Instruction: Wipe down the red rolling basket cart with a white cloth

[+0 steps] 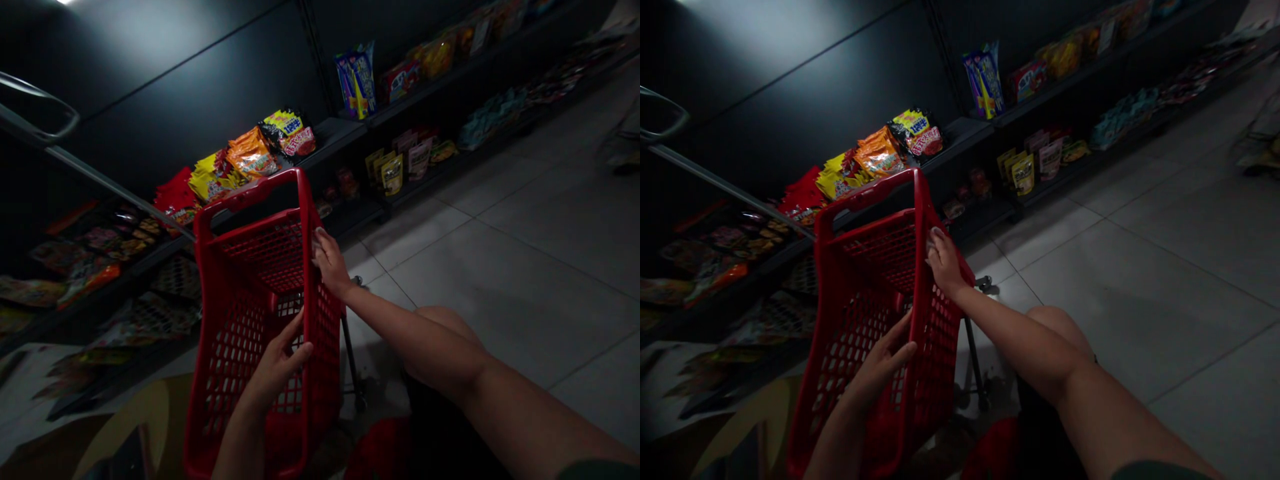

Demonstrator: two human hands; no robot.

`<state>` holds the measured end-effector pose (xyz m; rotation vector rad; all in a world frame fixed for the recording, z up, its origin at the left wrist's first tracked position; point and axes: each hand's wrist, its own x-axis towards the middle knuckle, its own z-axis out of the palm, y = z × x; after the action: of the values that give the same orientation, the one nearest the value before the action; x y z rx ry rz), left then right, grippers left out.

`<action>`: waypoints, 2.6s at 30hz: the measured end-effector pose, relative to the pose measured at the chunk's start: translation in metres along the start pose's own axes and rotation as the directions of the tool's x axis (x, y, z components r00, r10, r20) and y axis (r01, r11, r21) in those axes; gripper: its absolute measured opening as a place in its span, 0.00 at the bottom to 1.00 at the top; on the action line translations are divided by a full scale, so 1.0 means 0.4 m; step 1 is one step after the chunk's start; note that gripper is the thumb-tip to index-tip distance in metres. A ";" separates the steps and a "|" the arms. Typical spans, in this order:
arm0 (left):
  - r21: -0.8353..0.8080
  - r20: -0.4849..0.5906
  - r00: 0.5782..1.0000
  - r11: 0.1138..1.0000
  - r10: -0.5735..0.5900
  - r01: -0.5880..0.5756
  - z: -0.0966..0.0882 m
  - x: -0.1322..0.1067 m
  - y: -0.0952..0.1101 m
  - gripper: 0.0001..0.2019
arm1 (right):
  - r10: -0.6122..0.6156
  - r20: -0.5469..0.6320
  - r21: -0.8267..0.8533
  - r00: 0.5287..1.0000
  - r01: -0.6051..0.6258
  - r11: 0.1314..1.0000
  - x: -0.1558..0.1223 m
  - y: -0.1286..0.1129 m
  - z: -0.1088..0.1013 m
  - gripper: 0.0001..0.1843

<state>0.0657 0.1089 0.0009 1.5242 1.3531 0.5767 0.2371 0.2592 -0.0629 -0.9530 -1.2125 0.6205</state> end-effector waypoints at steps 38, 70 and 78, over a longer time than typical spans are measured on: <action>0.149 -0.387 0.920 0.989 0.051 0.008 -0.071 0.016 -0.081 0.27 | 0.442 0.228 -0.092 0.868 -0.433 0.897 -0.164 0.029 0.137 0.14; 0.274 -0.534 0.760 0.927 0.369 -0.258 -0.038 0.060 0.056 0.12 | 0.443 0.618 0.405 0.650 -0.746 0.529 -0.063 -0.184 -0.056 0.18; 0.231 -0.681 0.665 0.952 0.307 -0.202 -0.053 0.048 0.023 0.14 | 0.355 0.661 0.009 0.661 -0.481 0.877 -0.002 -0.175 -0.109 0.26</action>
<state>0.0573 0.1352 0.0130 1.6921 1.7859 1.3971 0.2730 0.2125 -0.0052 -0.8896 -1.5052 1.5148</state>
